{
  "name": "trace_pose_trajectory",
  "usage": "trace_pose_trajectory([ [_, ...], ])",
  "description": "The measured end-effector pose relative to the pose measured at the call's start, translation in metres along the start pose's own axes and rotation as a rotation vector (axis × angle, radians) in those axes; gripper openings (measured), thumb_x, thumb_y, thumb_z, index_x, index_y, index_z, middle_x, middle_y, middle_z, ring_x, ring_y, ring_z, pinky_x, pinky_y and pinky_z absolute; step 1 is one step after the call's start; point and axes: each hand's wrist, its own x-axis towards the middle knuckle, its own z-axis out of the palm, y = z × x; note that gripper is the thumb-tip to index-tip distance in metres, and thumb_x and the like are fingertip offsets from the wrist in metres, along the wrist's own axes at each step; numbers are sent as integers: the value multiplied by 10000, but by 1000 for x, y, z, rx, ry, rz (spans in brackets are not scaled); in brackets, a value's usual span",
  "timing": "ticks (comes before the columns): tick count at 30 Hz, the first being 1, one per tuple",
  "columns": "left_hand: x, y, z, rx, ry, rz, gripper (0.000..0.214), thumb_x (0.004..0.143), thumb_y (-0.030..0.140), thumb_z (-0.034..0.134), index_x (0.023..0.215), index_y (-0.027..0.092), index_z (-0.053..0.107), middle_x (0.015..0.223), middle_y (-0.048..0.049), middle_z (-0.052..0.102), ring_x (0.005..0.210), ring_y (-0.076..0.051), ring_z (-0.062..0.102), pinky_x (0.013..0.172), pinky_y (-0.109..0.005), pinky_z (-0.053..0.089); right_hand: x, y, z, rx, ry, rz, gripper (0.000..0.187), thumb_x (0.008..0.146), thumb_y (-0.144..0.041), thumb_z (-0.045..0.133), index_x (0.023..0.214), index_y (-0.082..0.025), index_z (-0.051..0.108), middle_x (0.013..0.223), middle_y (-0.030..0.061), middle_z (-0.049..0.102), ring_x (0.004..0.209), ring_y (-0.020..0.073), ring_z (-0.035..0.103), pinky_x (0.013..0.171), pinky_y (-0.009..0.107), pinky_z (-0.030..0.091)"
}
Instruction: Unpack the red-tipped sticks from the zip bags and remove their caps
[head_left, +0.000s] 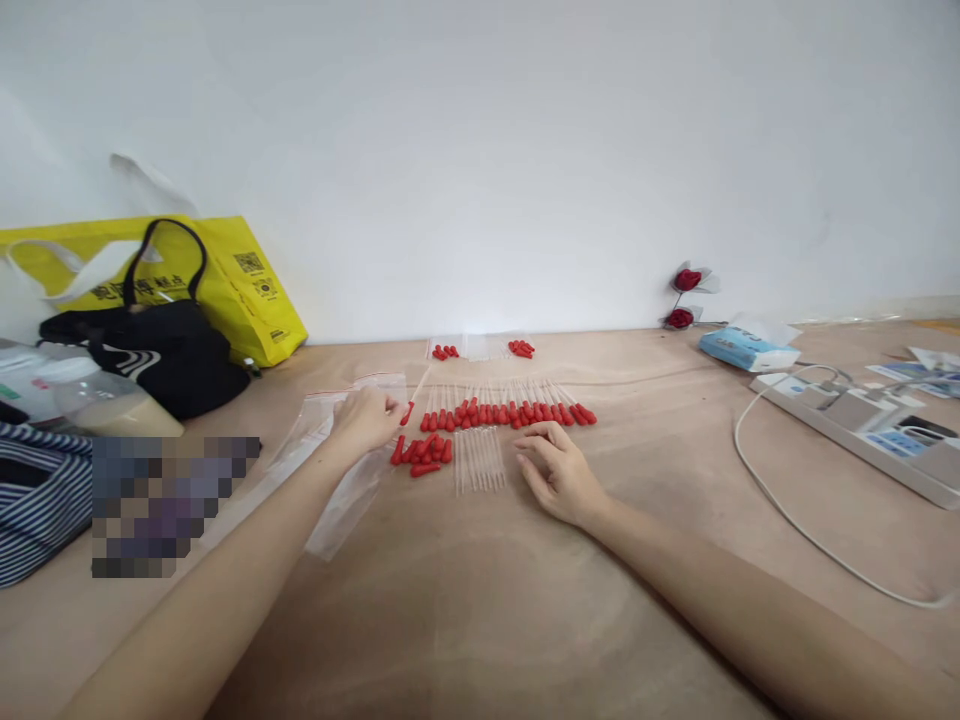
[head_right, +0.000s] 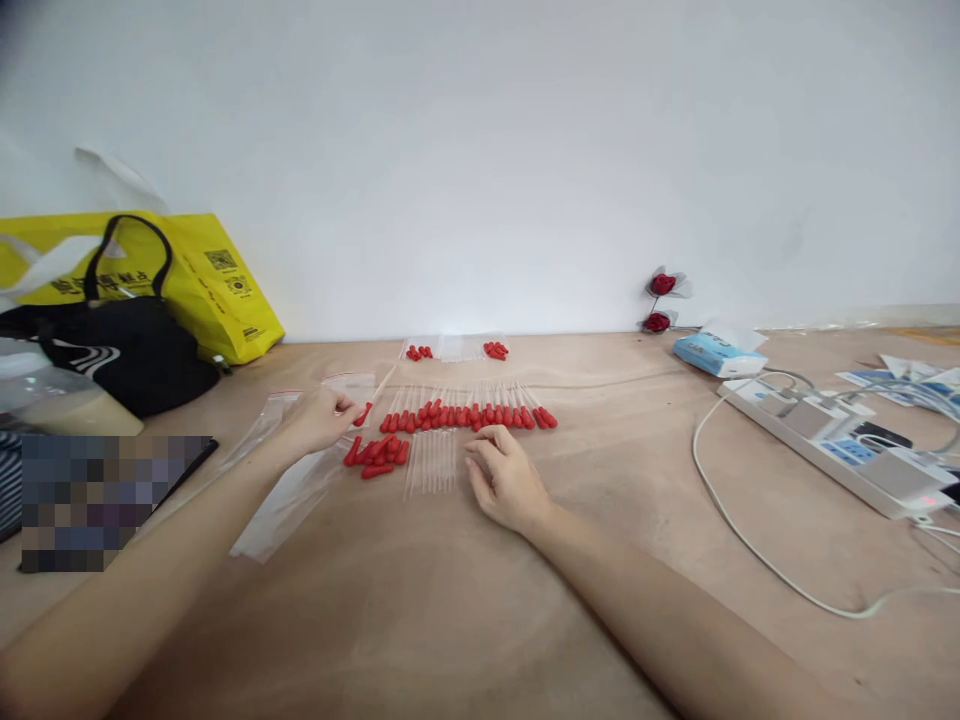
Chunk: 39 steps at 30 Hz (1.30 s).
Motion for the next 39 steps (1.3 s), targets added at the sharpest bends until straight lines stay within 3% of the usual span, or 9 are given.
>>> trace_pose_trajectory([
  [2,-17,8,0,33,146,149,238,749,343,476,649,195,633,745,-68,594,817,-255,538,664,-322,361,-1,1,-5,-104,74,-34,268,781,-169,468,1041,-179,529,983,104,541,936,200,521,804,366,454],
  [5,-49,24,12,103,367,467,213,792,294,480,697,173,627,778,-74,582,793,-236,513,684,-342,355,-2,-1,-14,-268,119,-136,382,783,-203,499,1165,-194,480,1115,113,534,1058,236,477,894,424,387],
  [10,-87,43,38,285,614,935,205,851,203,436,735,158,600,775,-57,601,743,-181,512,692,-327,341,-4,-7,-21,-403,-52,-311,341,812,-228,512,1152,-254,514,1114,56,589,1132,238,451,1008,507,232],
  [13,-93,46,45,334,709,1062,185,845,139,435,778,157,607,808,-46,628,742,-166,532,720,-318,344,-5,-5,-18,-427,-104,-364,278,831,-221,495,1102,-241,551,1015,50,640,1099,233,485,1015,564,179],
  [17,-91,44,51,213,708,1058,190,855,152,428,833,179,615,858,-34,653,807,-159,566,771,-316,356,-6,2,-12,-360,-150,-399,272,844,-168,468,1083,-255,564,876,23,677,1026,203,537,1011,589,186],
  [23,-83,45,57,-67,535,933,232,855,257,437,980,171,612,1115,-74,605,1080,-226,507,950,-427,306,-5,4,-10,-354,-128,-422,292,843,-139,450,1085,-255,565,860,15,684,986,189,560,1015,580,212],
  [27,-80,46,61,-181,467,912,228,862,233,426,982,192,616,1048,-51,643,1075,-208,523,991,-462,272,-3,2,-6,-342,-93,-432,264,840,-153,465,1064,-239,576,831,15,688,953,176,577,1019,556,224],
  [34,-79,45,64,-246,461,901,233,848,195,435,997,200,614,993,-53,665,1057,-208,542,988,-480,286,-1,0,0,-288,-54,-407,180,836,-197,495,975,-225,606,737,7,687,915,169,596,1019,530,225],
  [39,-83,45,62,-212,489,898,209,836,172,445,887,215,643,946,-30,681,1017,-213,568,993,-506,258,-2,-2,-3,-352,-66,-431,168,852,-196,461,900,-233,617,650,-9,669,901,152,598,1035,488,214],
])
